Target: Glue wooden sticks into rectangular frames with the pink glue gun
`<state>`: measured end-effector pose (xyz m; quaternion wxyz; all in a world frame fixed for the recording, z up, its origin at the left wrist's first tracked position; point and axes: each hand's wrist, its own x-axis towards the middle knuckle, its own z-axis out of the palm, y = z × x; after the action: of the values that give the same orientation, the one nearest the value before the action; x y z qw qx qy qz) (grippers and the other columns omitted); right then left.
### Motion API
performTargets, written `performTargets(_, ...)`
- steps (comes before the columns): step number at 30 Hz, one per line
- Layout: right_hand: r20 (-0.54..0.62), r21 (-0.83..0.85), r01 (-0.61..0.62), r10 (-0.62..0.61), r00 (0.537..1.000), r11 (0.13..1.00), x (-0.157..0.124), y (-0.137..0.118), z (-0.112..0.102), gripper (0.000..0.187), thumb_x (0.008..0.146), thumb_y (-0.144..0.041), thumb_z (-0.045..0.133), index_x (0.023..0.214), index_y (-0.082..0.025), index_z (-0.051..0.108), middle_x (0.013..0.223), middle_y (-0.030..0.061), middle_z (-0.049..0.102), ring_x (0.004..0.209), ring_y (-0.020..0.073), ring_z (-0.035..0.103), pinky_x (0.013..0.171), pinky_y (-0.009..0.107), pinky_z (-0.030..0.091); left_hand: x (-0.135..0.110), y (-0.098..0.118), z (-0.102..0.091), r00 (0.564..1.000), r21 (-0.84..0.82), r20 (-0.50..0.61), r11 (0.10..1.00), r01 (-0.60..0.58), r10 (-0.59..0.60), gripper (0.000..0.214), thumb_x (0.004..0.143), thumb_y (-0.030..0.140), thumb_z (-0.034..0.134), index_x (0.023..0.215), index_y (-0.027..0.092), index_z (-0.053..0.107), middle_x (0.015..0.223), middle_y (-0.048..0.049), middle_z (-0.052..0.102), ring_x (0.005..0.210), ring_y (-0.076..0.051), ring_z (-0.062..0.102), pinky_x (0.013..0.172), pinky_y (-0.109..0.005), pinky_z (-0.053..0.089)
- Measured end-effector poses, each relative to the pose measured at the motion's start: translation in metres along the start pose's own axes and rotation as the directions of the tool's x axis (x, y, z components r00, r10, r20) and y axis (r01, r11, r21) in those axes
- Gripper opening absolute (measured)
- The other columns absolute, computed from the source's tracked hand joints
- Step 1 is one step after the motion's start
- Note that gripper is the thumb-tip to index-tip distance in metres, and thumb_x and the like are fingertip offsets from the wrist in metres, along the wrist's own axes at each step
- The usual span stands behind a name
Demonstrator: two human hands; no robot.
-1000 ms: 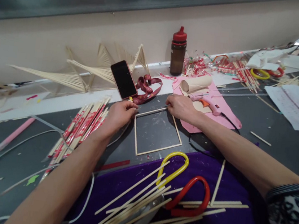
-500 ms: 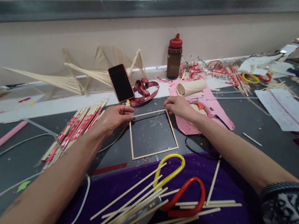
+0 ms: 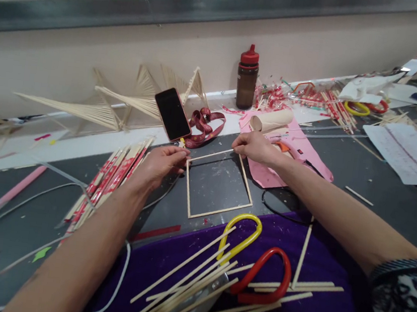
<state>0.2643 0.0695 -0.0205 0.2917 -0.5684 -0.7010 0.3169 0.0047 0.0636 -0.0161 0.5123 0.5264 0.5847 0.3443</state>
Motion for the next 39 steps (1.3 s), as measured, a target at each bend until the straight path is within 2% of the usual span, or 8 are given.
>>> performTargets(6,-0.014,0.124,0.01,-0.008,1.0,0.992,-0.004,-0.001,0.0,0.005,0.069,-0.011,0.056,0.069,-0.015,0.059,0.057,-0.0016,0.056,0.051,0.0085,0.05,0.05,0.022,0.038,-0.007,0.002,-0.002,0.999,0.096,0.047,0.995,0.007,-0.011,0.037,0.058,0.035,0.075,0.088,0.014,0.07,0.077,-0.0083,0.071,0.054,-0.009,0.054,0.042,-0.017,0.034)
performTargets(15,-0.092,-0.013,0.06,-0.061,0.994,0.998,-0.016,-0.012,-0.006,0.008,0.07,-0.014,0.053,0.065,-0.015,0.059,0.059,-0.0001,0.058,0.055,0.01,0.05,0.061,0.028,0.041,-0.011,0.006,0.0,0.999,0.097,0.035,0.995,0.033,-0.037,0.037,0.051,0.034,0.079,0.082,0.014,0.07,0.07,-0.0077,0.07,0.051,-0.01,0.053,0.041,-0.019,0.03)
performTargets(18,-0.137,0.016,0.089,-0.086,0.987,0.996,-0.016,-0.01,-0.006,0.008,0.071,-0.015,0.053,0.065,-0.015,0.058,0.064,-0.0005,0.058,0.06,0.0097,0.049,0.061,0.027,0.039,-0.01,0.007,0.0,0.999,0.101,0.039,0.995,0.016,-0.02,0.035,0.051,0.032,0.078,0.079,0.013,0.069,0.067,-0.0069,0.069,0.049,-0.009,0.051,0.041,-0.019,0.029)
performTargets(22,-0.115,0.187,0.052,-0.031,0.993,0.981,-0.012,-0.003,-0.006,0.005,0.07,-0.017,0.053,0.066,-0.015,0.055,0.065,-0.0016,0.055,0.061,0.0093,0.047,0.06,0.026,0.038,-0.011,0.008,0.002,0.999,0.109,0.041,0.994,0.007,-0.012,0.032,0.052,0.031,0.077,0.078,0.013,0.068,0.065,-0.0057,0.068,0.049,-0.009,0.051,0.042,-0.019,0.028)
performTargets(26,-0.066,0.267,-0.023,0.042,0.997,0.964,-0.011,0.001,-0.009,0.007,0.072,-0.018,0.052,0.064,-0.016,0.052,0.057,-0.0022,0.05,0.056,0.0094,0.044,0.056,0.025,0.036,-0.013,0.01,0.004,0.999,0.139,0.053,0.99,-0.017,0.01,0.031,0.054,0.031,0.077,0.078,0.014,0.068,0.066,-0.0056,0.068,0.048,-0.009,0.05,0.042,-0.019,0.028)
performTargets(31,-0.145,0.356,-0.037,0.095,0.985,0.934,-0.014,0.004,-0.011,0.006,0.07,-0.016,0.052,0.066,-0.018,0.049,0.059,-0.0009,0.052,0.053,0.0097,0.046,0.049,0.023,0.033,-0.012,0.011,0.008,0.998,0.15,0.056,0.988,-0.034,0.026,0.03,0.054,0.032,0.076,0.078,0.015,0.068,0.066,-0.0049,0.069,0.048,-0.009,0.05,0.042,-0.019,0.029)
performTargets(36,-0.17,0.289,0.03,0.02,0.985,0.957,-0.016,0.01,-0.009,0.005,0.071,-0.013,0.051,0.073,-0.017,0.054,0.062,-0.0011,0.054,0.056,0.0097,0.049,0.05,0.022,0.036,-0.01,0.009,0.009,0.997,0.163,0.072,0.986,-0.034,0.023,0.032,0.055,0.034,0.076,0.08,0.015,0.068,0.069,-0.0058,0.069,0.051,-0.01,0.053,0.041,-0.019,0.028)
performTargets(39,-0.153,0.27,-0.001,0.044,0.987,0.963,-0.015,0.013,-0.009,0.009,0.073,-0.013,0.051,0.08,-0.016,0.055,0.063,-0.0013,0.055,0.057,0.0094,0.049,0.05,0.022,0.035,-0.009,0.009,0.009,0.997,0.16,0.071,0.987,-0.036,0.025,0.033,0.055,0.034,0.076,0.08,0.014,0.068,0.068,-0.0063,0.069,0.05,-0.01,0.051,0.041,-0.019,0.028)
